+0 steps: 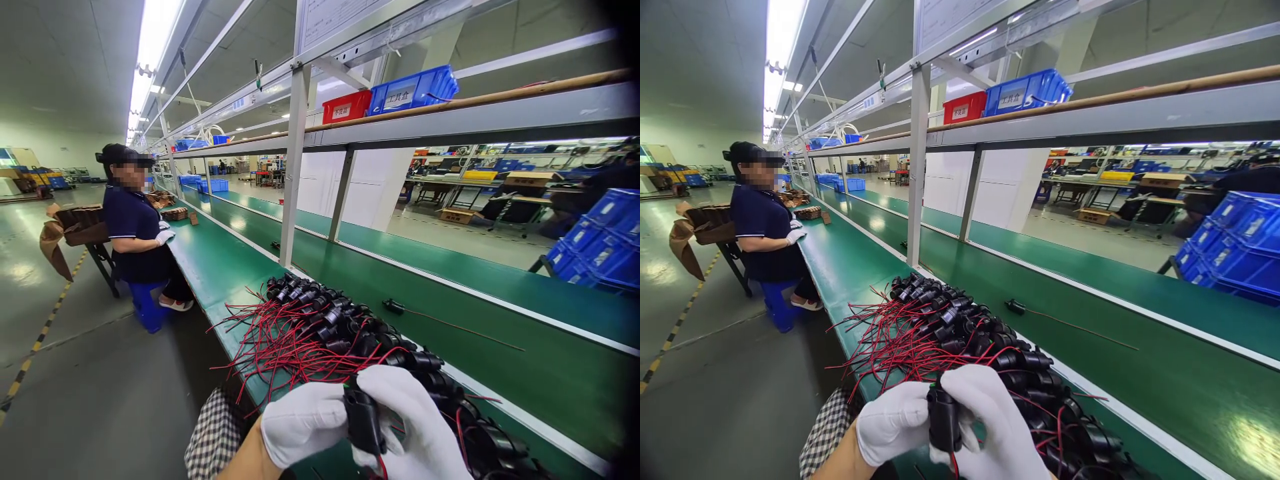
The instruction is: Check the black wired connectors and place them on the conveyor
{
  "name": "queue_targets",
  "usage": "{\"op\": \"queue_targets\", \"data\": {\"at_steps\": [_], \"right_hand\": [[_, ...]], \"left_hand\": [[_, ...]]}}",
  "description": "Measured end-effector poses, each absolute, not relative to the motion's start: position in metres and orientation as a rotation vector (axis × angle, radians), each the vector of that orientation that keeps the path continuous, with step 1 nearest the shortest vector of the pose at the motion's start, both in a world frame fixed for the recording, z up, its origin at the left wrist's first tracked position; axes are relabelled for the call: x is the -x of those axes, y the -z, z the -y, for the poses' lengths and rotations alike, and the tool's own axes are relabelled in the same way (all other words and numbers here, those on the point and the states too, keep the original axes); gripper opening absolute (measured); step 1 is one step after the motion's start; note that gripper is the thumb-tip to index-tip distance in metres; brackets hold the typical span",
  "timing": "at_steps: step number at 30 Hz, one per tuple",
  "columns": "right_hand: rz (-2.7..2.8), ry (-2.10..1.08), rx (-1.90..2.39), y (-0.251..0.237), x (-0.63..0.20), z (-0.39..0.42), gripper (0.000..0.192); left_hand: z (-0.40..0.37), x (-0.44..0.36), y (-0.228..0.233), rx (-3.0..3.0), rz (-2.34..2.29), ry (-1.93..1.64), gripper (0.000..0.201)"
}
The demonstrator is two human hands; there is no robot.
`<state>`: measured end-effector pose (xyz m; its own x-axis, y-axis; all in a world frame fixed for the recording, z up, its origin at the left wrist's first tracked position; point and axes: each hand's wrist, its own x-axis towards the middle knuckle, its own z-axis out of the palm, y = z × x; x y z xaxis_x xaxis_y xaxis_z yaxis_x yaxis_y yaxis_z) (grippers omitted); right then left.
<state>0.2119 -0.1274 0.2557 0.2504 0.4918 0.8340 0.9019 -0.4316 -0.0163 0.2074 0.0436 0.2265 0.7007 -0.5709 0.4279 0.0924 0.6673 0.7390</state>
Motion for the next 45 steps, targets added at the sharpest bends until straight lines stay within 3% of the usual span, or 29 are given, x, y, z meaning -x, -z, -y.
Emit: {"op": "queue_targets", "data": {"at_steps": [8,11,15,19,30,35,42,45], "right_hand": [[1.338,1.112,2.067,-0.260,-0.206,0.127,0.038],[1.363,1.101,2.096,-0.267,-0.200,0.128,0.045],[1.347,0.915,2.256,-0.276,-0.196,0.144,0.055],[0.992,0.851,2.250,-0.281,-0.187,0.156,0.041],[0.880,0.544,2.340,-0.293,-0.174,0.136,0.034],[0.651,0.122,2.514,-0.300,-0.168,0.136,0.030],[0.567,-0.064,2.555,-0.318,-0.163,0.126,0.033],[0.524,0.000,2.484,-0.314,-0.165,0.125,0.022]], "left_hand": [[-0.039,-0.201,-0.228,-0.715,0.698,0.387,0.055],[-0.038,-0.200,-0.226,-0.703,0.688,0.363,0.053],[-0.041,-0.198,-0.225,-0.754,0.690,0.286,0.055],[-0.047,-0.195,-0.224,-0.992,0.701,0.279,0.062],[-0.045,-0.189,-0.224,-1.644,0.688,0.195,0.039],[-0.043,-0.190,-0.223,-1.801,0.714,0.139,0.038],[-0.040,-0.191,-0.220,-1.606,0.744,0.225,0.067],[-0.037,-0.189,-0.219,-1.482,0.717,0.264,0.077]]}}
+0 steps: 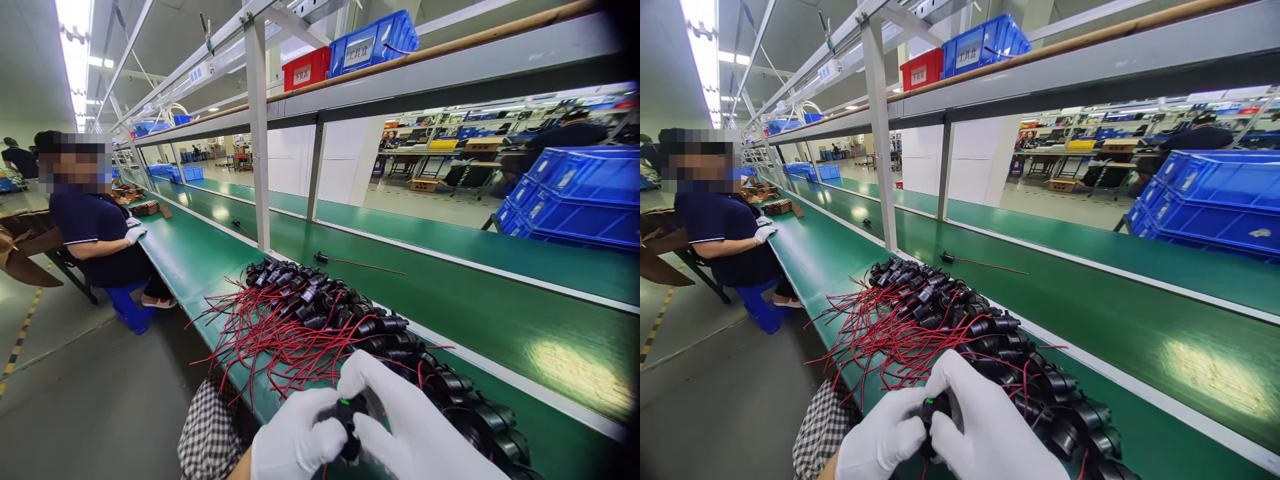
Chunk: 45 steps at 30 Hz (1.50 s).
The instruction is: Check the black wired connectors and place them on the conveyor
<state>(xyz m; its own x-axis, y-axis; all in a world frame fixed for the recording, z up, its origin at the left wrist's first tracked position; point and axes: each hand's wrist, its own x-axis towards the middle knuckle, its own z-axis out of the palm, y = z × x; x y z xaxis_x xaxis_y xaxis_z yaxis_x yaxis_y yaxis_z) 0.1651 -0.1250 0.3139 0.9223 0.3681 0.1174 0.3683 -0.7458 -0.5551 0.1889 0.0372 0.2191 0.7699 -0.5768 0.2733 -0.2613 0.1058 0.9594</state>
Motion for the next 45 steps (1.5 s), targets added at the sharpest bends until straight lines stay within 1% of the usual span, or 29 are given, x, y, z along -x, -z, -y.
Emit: {"op": "queue_targets", "data": {"at_steps": [2,4,7,10,13,18,21,24,27,28,32,34,37,39,42,45], "right_hand": [[0.509,0.037,2.370,-0.310,-0.166,0.126,0.014],[0.522,0.011,2.214,-0.305,-0.168,0.128,0.022],[0.551,-0.024,2.032,-0.299,-0.172,0.134,0.030],[0.552,0.107,1.985,-0.294,-0.177,0.141,0.031],[0.562,0.180,1.992,-0.293,-0.181,0.144,0.031],[0.549,0.123,1.944,-0.296,-0.181,0.141,0.033],[0.485,-0.034,1.899,-0.297,-0.178,0.137,0.037],[0.472,-0.102,1.954,-0.297,-0.176,0.137,0.040],[0.476,-0.048,2.045,-0.296,-0.175,0.139,0.031],[0.487,-0.039,2.097,-0.295,-0.174,0.140,0.032],[0.636,0.053,2.313,-0.289,-0.173,0.137,0.058],[0.744,0.137,2.284,-0.288,-0.174,0.133,0.060],[0.868,0.246,2.205,-0.290,-0.176,0.130,0.056],[0.860,0.361,2.215,-0.290,-0.177,0.131,0.051],[0.752,0.573,2.340,-0.285,-0.178,0.133,0.040],[0.724,0.702,2.455,-0.278,-0.178,0.133,0.034]], "left_hand": [[-0.033,-0.186,-0.218,-1.353,0.681,0.313,0.081],[-0.027,-0.183,-0.214,-1.161,0.623,0.380,0.078],[-0.017,-0.180,-0.208,-0.825,0.574,0.448,0.063],[-0.011,-0.180,-0.203,-0.633,0.579,0.426,0.049],[-0.010,-0.178,-0.201,-0.563,0.587,0.407,0.043],[-0.011,-0.173,-0.204,-0.489,0.585,0.429,0.035],[-0.011,-0.172,-0.208,-0.446,0.618,0.439,0.035],[-0.013,-0.174,-0.215,-0.537,0.628,0.384,0.039],[-0.018,-0.176,-0.220,-0.756,0.597,0.228,0.046],[-0.021,-0.177,-0.221,-0.823,0.594,0.187,0.049],[-0.029,-0.182,-0.220,-1.021,0.615,0.134,0.059],[-0.031,-0.183,-0.219,-1.047,0.625,0.133,0.060],[-0.034,-0.178,-0.221,-1.126,0.620,0.156,0.060],[-0.037,-0.169,-0.226,-1.283,0.511,0.138,0.058],[-0.043,-0.157,-0.233,-1.478,0.310,0.028,0.050],[-0.047,-0.152,-0.238,-1.548,0.311,-0.037,0.045]]}}
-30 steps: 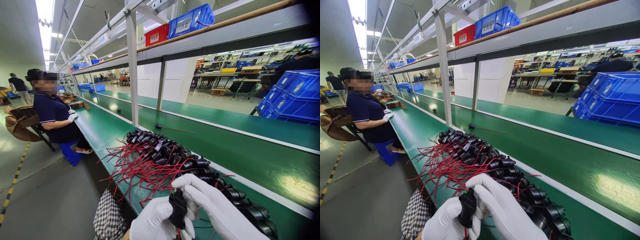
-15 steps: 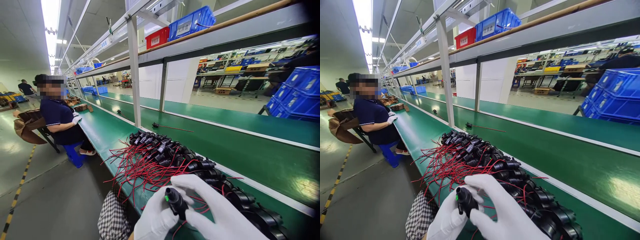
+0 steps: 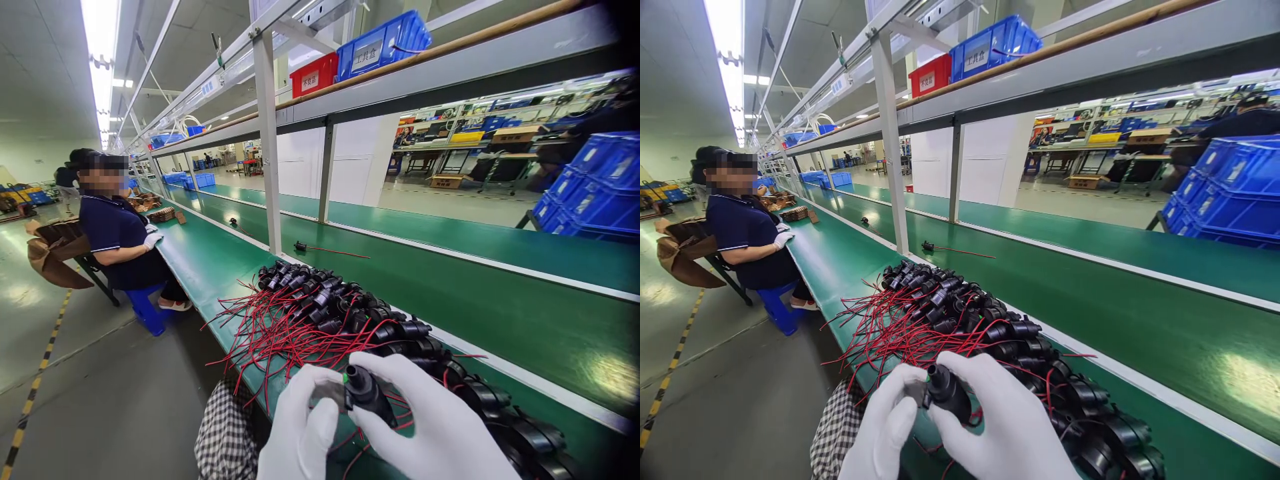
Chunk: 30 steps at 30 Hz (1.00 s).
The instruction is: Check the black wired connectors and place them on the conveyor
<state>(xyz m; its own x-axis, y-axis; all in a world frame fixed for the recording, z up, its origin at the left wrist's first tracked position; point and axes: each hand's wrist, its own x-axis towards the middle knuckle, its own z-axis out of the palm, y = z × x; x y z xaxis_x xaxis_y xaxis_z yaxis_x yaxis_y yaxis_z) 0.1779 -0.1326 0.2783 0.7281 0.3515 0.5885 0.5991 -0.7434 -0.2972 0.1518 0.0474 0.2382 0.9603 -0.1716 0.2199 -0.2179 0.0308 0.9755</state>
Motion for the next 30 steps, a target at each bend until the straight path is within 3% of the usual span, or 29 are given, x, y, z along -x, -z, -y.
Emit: {"op": "queue_targets", "data": {"at_steps": [4,9,13,17,22,25,30], "right_hand": [[0.760,0.704,2.514,-0.276,-0.176,0.133,0.031],[0.929,0.841,2.509,-0.276,-0.177,0.137,0.041],[1.059,0.962,2.528,-0.273,-0.179,0.134,0.028],[1.142,0.966,2.488,-0.272,-0.177,0.132,0.033],[1.037,0.552,2.474,-0.275,-0.172,0.133,0.039],[0.918,0.243,2.543,-0.273,-0.172,0.137,0.033],[0.718,0.027,2.520,-0.265,-0.176,0.140,0.039]], "left_hand": [[-0.050,-0.157,-0.246,-1.637,0.340,-0.053,0.038],[-0.050,-0.171,-0.261,-1.710,0.355,0.084,0.012],[-0.051,-0.182,-0.264,-1.528,0.337,0.343,0.017],[-0.050,-0.186,-0.255,-1.438,0.424,0.277,0.019],[-0.046,-0.180,-0.256,-1.412,0.516,0.218,0.028],[-0.045,-0.177,-0.262,-1.493,0.478,0.243,0.023],[-0.042,-0.176,-0.258,-1.667,0.332,0.140,0.016]]}}
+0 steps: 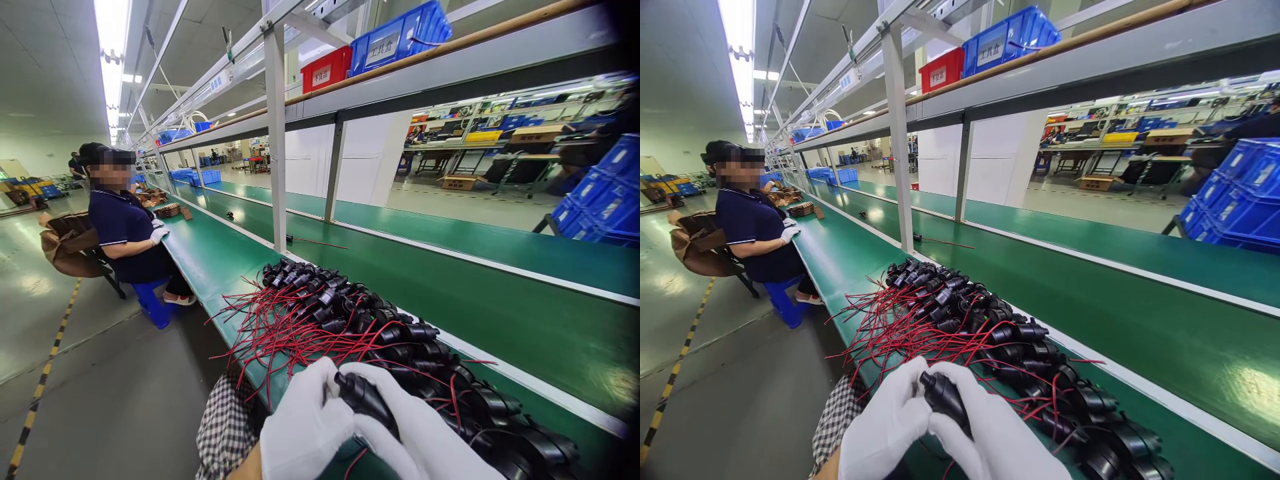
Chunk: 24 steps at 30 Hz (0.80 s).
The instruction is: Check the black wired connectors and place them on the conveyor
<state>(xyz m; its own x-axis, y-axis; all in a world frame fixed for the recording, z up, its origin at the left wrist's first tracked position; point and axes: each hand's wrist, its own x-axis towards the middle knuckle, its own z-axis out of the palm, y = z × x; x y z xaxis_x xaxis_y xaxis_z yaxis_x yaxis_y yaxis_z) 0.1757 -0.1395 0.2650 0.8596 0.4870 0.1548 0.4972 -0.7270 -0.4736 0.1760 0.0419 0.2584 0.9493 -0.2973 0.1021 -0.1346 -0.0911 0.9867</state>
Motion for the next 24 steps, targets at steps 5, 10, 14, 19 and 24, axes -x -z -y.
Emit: {"op": "queue_targets", "data": {"at_steps": [5,10,14,19,24], "right_hand": [[0.591,0.015,2.017,-0.264,-0.179,0.128,0.034],[0.565,-0.254,1.622,-0.245,-0.189,0.128,0.038],[0.529,-0.313,1.444,-0.231,-0.196,0.127,0.039],[0.475,-0.308,1.430,-0.238,-0.194,0.119,0.050],[0.581,-0.268,1.711,-0.263,-0.193,0.124,0.042]], "left_hand": [[-0.030,-0.169,-0.245,-1.734,0.107,-0.028,0.010],[-0.033,-0.160,-0.234,-1.672,0.091,-0.049,0.018],[-0.038,-0.157,-0.235,-1.711,0.101,-0.024,0.016],[-0.032,-0.154,-0.247,-1.821,-0.052,0.009,0.016],[-0.025,-0.144,-0.271,-1.836,-0.148,0.064,0.012]]}}
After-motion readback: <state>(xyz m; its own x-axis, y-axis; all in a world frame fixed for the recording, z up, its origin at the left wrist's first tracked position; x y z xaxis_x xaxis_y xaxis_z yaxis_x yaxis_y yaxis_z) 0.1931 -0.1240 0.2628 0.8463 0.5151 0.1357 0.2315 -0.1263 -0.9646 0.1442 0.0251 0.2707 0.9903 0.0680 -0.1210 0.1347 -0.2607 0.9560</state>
